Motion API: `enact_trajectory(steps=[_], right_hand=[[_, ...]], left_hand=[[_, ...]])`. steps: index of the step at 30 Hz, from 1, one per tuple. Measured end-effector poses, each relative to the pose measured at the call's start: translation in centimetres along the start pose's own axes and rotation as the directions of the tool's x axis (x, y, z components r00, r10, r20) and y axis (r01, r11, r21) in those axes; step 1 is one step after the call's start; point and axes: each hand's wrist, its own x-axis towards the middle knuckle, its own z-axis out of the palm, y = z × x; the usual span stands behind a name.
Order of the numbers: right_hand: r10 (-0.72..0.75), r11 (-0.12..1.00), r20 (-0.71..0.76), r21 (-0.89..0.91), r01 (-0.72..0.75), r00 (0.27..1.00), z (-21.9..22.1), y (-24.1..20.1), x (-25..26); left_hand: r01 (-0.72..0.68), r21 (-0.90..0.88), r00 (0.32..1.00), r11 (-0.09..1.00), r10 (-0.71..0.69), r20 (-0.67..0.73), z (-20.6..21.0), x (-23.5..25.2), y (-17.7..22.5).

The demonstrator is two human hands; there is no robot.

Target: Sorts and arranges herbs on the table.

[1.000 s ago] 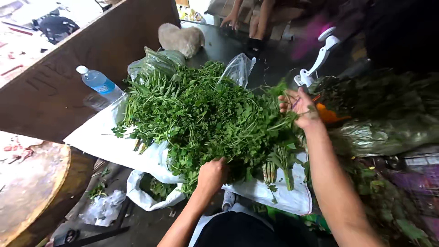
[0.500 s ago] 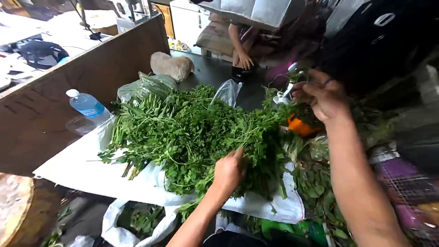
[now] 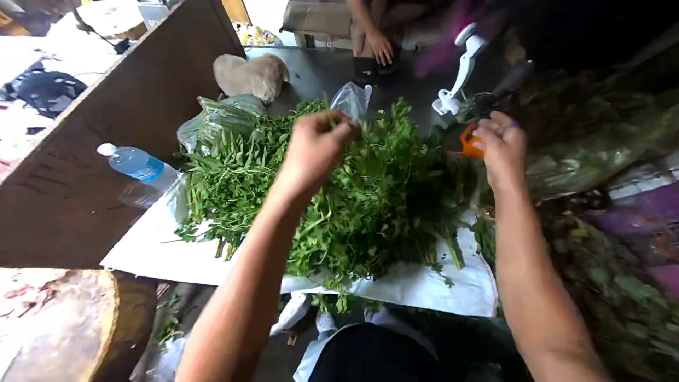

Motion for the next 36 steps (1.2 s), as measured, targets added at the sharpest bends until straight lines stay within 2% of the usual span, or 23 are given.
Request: enact_trajectory(steps=[2, 3, 4, 6, 7, 8, 9, 10, 12, 14, 16, 17, 20, 22, 23, 24, 25, 26, 27, 29, 32, 34, 36], right_hand=[[-0.175, 0.977, 0.007, 0.125, 0.173, 0.985, 2.3, 0.3, -4.8], [-0.246, 0.957, 0.081, 0.18, 0.229, 0.966, 4.1, 0.0, -6.9], [-0.307, 0.943, 0.224, 0.2, 0.265, 0.925, 5.9, -0.2, -8.4], [-0.362, 0.927, 0.548, 0.131, 0.351, 0.754, 9.9, 0.2, -8.7], [-0.344, 0.917, 0.633, 0.069, 0.392, 0.693, 11.6, 1.2, -7.7], [-0.309, 0.91, 0.652, -0.007, 0.414, 0.692, 12.8, 2.9, -6.5], [-0.258, 0.907, 0.635, -0.1, 0.409, 0.728, 13.3, 5.0, -4.9], [-0.183, 0.91, 0.617, -0.189, 0.37, 0.766, 13.3, 6.9, -3.2], [-0.083, 0.908, 0.619, -0.275, 0.315, 0.781, 13.1, 9.5, -0.7], [0.015, 0.917, 0.606, -0.325, 0.231, 0.795, 12.5, 9.8, 0.2], [0.045, 0.915, 0.606, -0.344, 0.211, 0.794, 12.2, 7.6, 0.1], [-0.015, 0.918, 0.609, -0.305, 0.252, 0.793, 12.0, 5.2, -0.8], [-0.374, 0.896, 0.54, 0.003, 0.443, 0.754, 12.4, -4.2, -7.9], [-0.529, 0.842, 0.521, 0.224, 0.491, 0.67, 14.6, -9.5, -14.4], [-0.531, 0.844, 0.593, 0.307, 0.439, 0.606, 16.3, -11.3, -17.4], [-0.48, 0.877, 0.695, 0.356, 0.323, 0.536, 18.2, -12.4, -19.9], [-0.408, 0.912, 0.781, 0.364, 0.187, 0.473, 20.2, -13.0, -21.7], [-0.34, 0.936, 0.831, 0.346, 0.068, 0.44, 21.9, -13.1, -23.0], [-0.283, 0.948, 0.851, 0.318, -0.005, 0.442, 23.1, -13.1, -23.7], [-0.207, 0.956, 0.844, 0.282, -0.082, 0.495, 24.1, -12.9, -23.4], [-0.085, 0.899, 0.775, 0.331, -0.287, 0.626, 23.1, -11.8, -19.5], [-0.01, 0.818, 0.67, 0.432, -0.379, 0.742, 21.3, -11.5, -15.8], [0.022, 0.755, 0.569, 0.529, -0.387, 0.822, 18.8, -11.8, -12.9]], left_hand=[[-0.055, -0.11, 0.997, 0.992, 0.049, -0.064, -3.4, -0.7, 3.2], [-0.08, -0.119, 0.995, 0.99, 0.073, -0.067, -4.9, -1.1, 4.8], [-0.085, -0.116, 0.995, 0.99, 0.078, -0.065, -6.4, -1.7, 6.4], [-0.062, -0.1, 0.994, 0.993, 0.052, -0.096, -9.0, -3.1, 8.7], [-0.046, -0.107, 0.989, 0.993, 0.03, -0.147, -10.0, -4.2, 9.4], [-0.032, -0.12, 0.975, 0.992, 0.004, -0.221, -10.9, -5.6, 9.8], [-0.037, -0.144, 0.944, 0.989, -0.013, -0.33, -11.9, -7.1, 9.9], [-0.078, -0.181, 0.899, 0.98, -0.009, -0.437, -13.2, -8.9, 9.7], [-0.165, -0.231, 0.799, 0.959, -0.008, -0.602, -16.2, -13.2, 8.0], [-0.123, -0.21, 0.747, 0.97, -0.048, -0.663, -18.0, -17.0, 5.3], [-0.018, -0.186, 0.78, 0.982, -0.103, -0.618, -18.8, -20.2, 2.1], [0.028, -0.181, 0.796, 0.983, -0.132, -0.591, -18.4, -21.3, 0.4], [0.127, -0.188, 0.823, 0.974, -0.209, -0.529, -15.1, -23.6, -4.1], [0.18, -0.163, 0.825, 0.97, -0.239, -0.512, -12.2, -23.9, -6.1], [0.194, -0.155, 0.826, 0.969, -0.246, -0.508, -10.8, -23.8, -6.9], [0.196, -0.148, 0.835, 0.969, -0.244, -0.493, -9.6, -23.7, -7.7], [0.2, -0.131, 0.853, 0.971, -0.238, -0.464, -8.5, -23.5, -8.5], [0.213, -0.106, 0.872, 0.971, -0.238, -0.427, -7.7, -23.3, -9.0], [0.235, -0.074, 0.889, 0.969, -0.245, -0.387, -7.1, -23.1, -9.2], [0.272, 0.013, 0.91, 0.962, -0.253, -0.329, -7.3, -23.3, -8.9], [0.284, 0.184, 0.895, 0.941, -0.191, -0.402, -10.6, -27.0, -7.4], [0.258, 0.176, 0.884, 0.95, -0.159, -0.439, -14.0, -30.4, -7.2], [0.245, 0.083, 0.891, 0.966, -0.191, -0.412, -16.0, -31.8, -8.1]])
